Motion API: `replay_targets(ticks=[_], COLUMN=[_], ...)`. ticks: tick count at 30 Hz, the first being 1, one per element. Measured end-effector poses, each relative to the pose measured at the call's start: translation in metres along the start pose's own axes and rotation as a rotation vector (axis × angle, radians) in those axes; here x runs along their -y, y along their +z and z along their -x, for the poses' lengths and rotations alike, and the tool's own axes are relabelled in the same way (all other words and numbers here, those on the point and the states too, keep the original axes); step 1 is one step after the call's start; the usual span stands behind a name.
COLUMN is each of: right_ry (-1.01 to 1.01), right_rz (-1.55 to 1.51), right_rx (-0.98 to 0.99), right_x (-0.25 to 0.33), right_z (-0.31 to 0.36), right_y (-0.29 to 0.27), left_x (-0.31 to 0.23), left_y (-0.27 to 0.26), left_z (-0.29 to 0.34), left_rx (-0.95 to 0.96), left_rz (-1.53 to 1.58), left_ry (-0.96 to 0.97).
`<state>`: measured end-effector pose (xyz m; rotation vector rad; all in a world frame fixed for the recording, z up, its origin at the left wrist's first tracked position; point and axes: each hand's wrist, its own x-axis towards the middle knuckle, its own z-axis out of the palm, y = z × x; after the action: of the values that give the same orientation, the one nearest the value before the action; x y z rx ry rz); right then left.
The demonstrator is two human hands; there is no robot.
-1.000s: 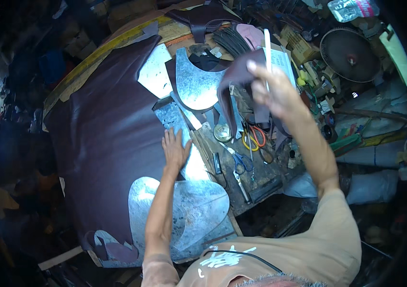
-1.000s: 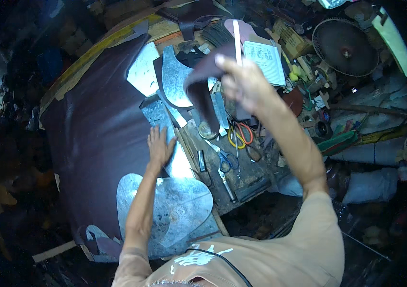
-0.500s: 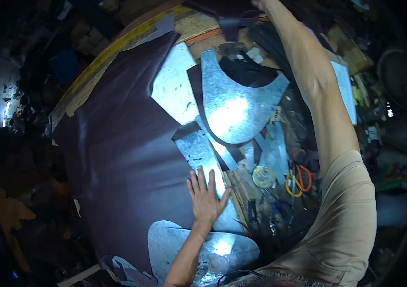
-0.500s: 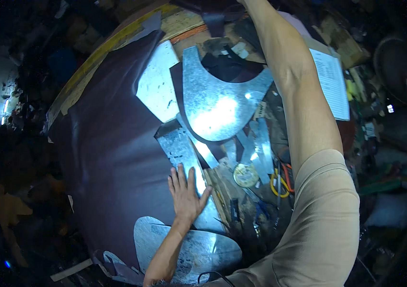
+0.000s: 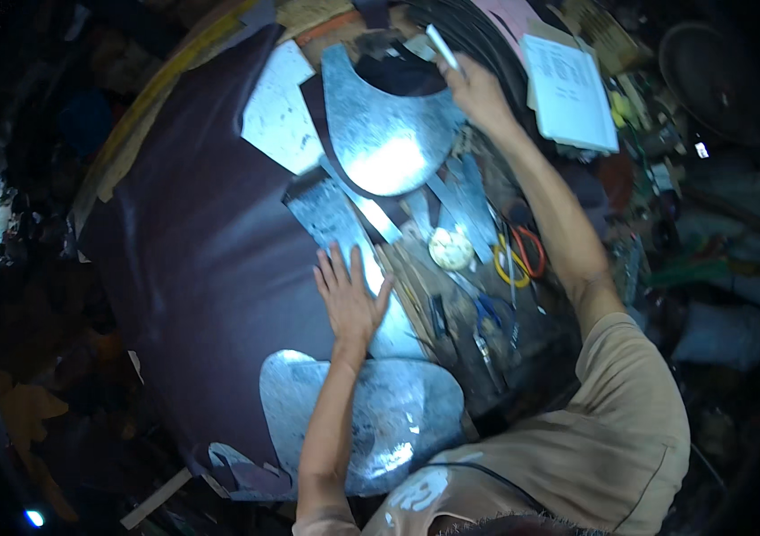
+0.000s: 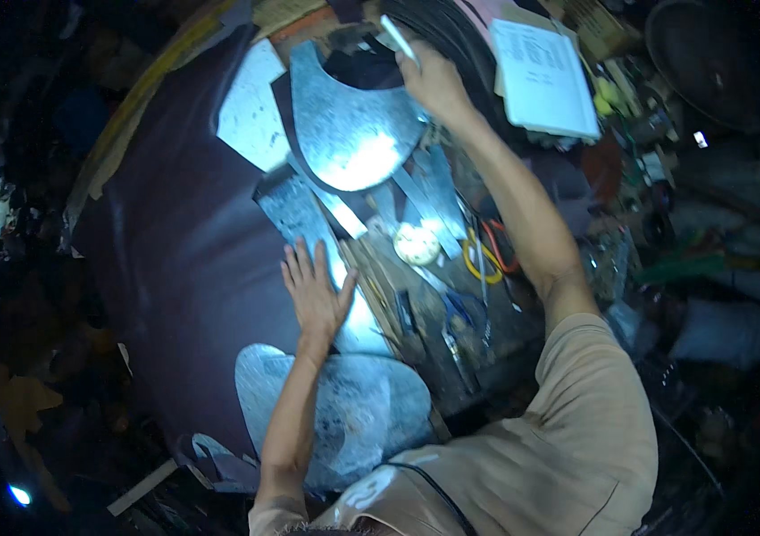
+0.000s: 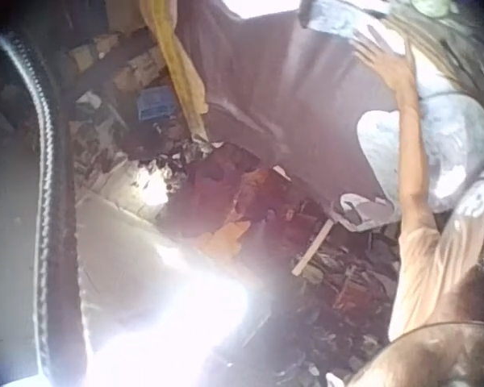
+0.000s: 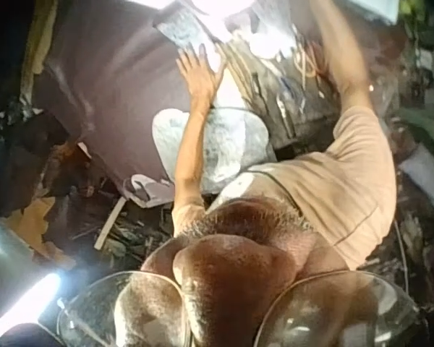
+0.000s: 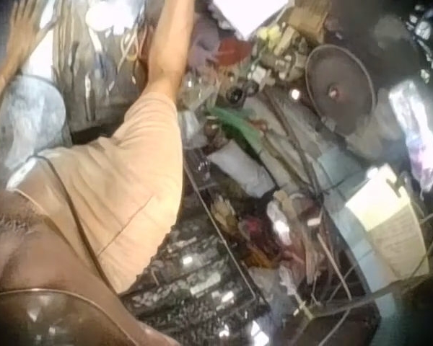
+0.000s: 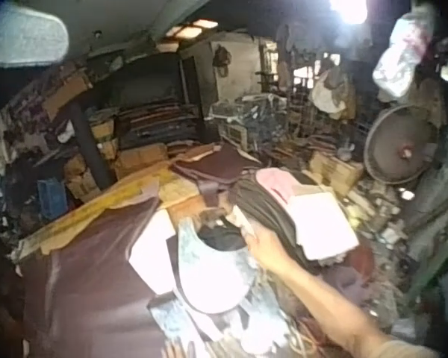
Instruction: Cutting shoe components from a large sheet of leather using metal templates and a knife.
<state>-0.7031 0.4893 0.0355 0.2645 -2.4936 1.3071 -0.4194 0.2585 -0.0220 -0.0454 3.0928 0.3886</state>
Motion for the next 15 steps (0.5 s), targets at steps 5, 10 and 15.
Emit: replay_targets(ticks=[5,10,15], right_ry=[0.307,0.918,1.028], right_rz=[0.146,-0.556,-0.874], right_rx=[0.034,0.167,0.203], right_x=[-0.081,-0.066,-0.055], right_z=[0.075,0.057,0.056], right_y=[-0.006,0.014,0.021], left_x=[-0.004,0.003,0.001], left_y=[0.005,0.007,0.005], left_z=[0.001,0.010,0.013], left_rx=[-0.014,-0.050,-0.080], left_rz=[0.028,0.006,0.057], left_ry=[-0.012,-0.026,-0.030])
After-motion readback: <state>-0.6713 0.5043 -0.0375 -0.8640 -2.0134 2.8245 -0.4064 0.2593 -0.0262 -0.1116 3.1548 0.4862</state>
